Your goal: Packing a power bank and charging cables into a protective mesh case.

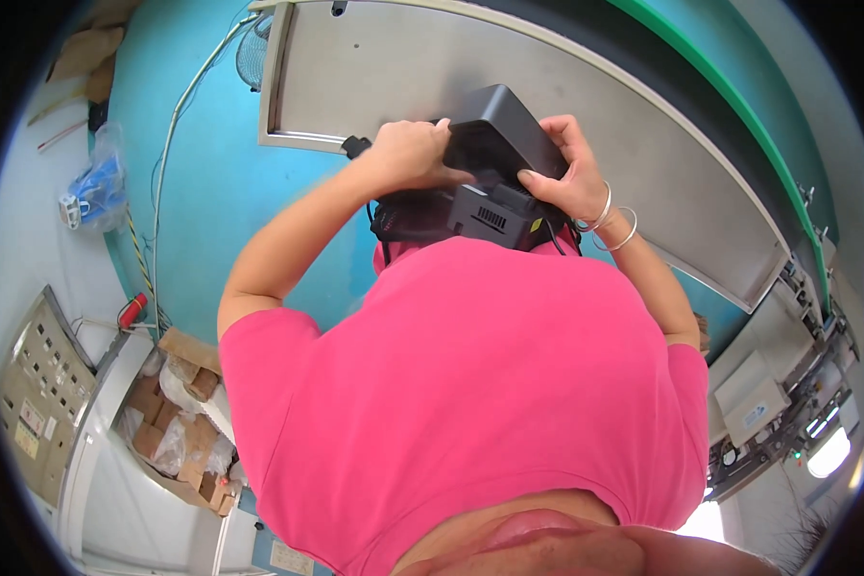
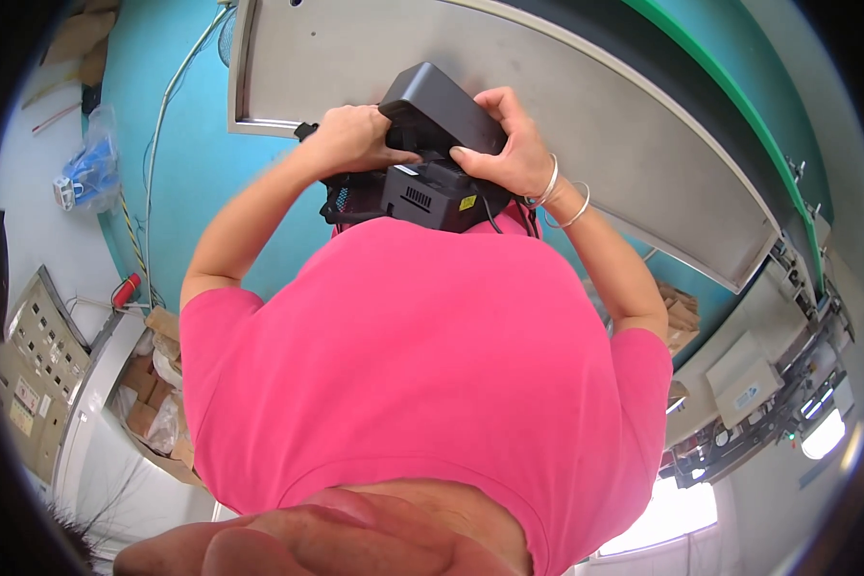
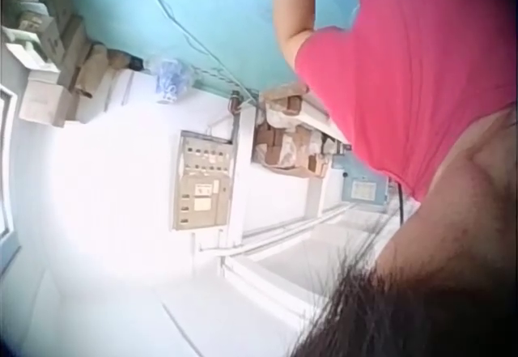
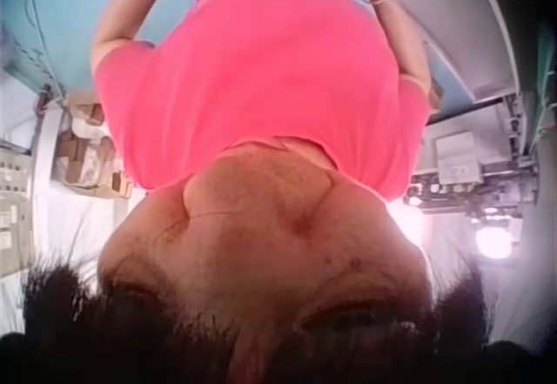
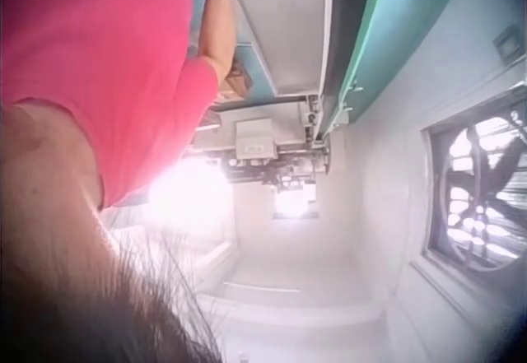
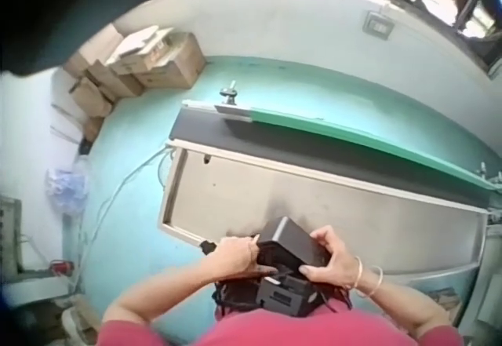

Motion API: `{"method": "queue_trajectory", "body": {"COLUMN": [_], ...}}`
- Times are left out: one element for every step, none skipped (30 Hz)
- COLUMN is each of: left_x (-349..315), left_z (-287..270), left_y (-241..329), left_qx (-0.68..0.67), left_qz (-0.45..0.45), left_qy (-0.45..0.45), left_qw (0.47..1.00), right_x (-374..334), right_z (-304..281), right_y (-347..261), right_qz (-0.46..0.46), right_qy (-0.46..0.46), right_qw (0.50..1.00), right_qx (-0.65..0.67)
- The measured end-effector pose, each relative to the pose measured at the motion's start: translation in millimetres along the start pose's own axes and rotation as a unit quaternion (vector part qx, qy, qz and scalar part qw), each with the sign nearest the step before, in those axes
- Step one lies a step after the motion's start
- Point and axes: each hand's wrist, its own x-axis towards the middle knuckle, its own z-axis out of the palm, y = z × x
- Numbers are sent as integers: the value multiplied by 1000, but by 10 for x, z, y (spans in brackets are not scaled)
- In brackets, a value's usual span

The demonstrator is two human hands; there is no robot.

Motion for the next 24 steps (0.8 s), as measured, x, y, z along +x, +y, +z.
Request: {"method": "queue_trajectory", "body": {"left_x": [25,21,34,42,24,-5,-154,-245,-349,-444,-516,-544,-538,-470,-492,-414,-352,-313,-275,-224,-189,-166,-156,-217], "left_z": [24,32,27,21,13,3,-311,-379,-420,-432,-554,-498,-400,-270,-277,-266,-218,-204,-193,-141,-92,-50,-10,-86], "left_y": [60,70,73,72,29,-50,-53,-179,-354,-506,-647,-803,-978,-1182,-1207,-1267,-1349,-1354,-1352,-1394,-1429,-1471,-1516,-1457], "left_qx": [21,22,6,-11,-81,-151,-259,-338,-413,-484,-538,-591,-638,-671,-732,-747,-762,-765,-767,-762,-762,-757,-751,-721], "left_qz": [-19,-20,-8,4,4,5,4,52,98,118,80,81,83,85,83,123,116,125,134,142,142,172,202,199], "left_qy": [-14,-14,-13,-12,14,39,-43,-63,-84,-76,-120,-81,-46,11,42,42,38,20,1,-1,0,1,3,9], "left_qw": [999,999,1000,1000,997,988,965,937,902,864,830,799,764,736,675,652,636,632,627,632,631,630,629,664], "right_x": [0,2,13,20,26,30,24,20,18,17,12,13,9,9,16,21,26,31,30,28,19,17,16,21], "right_z": [5,10,4,0,-4,-3,-9,-15,-2,-10,-15,-16,-15,-4,-10,-12,-13,-15,-16,-16,-22,-24,-23,-23], "right_y": [0,0,2,-4,-16,-18,-1,10,11,-2,1,-1,-9,-8,-33,-30,-26,-20,-21,-25,-26,-18,-5,7], "right_qz": [-1,1,1,0,0,1,3,-6,-16,-17,-14,-13,-14,10,31,30,11,-7,-8,-3,3,2,1,1], "right_qy": [1,0,0,0,-6,-9,-4,0,6,5,5,4,1,-3,-11,-13,-10,-6,-7,-8,-10,-12,-11,-10], "right_qw": [1000,1000,1000,1000,1000,1000,1000,1000,1000,1000,1000,1000,1000,1000,999,999,1000,1000,1000,1000,1000,1000,1000,1000], "right_qx": [1,-4,-10,-9,-5,-1,0,-4,-6,-4,2,8,10,20,34,34,23,11,10,7,3,3,2,1]}}
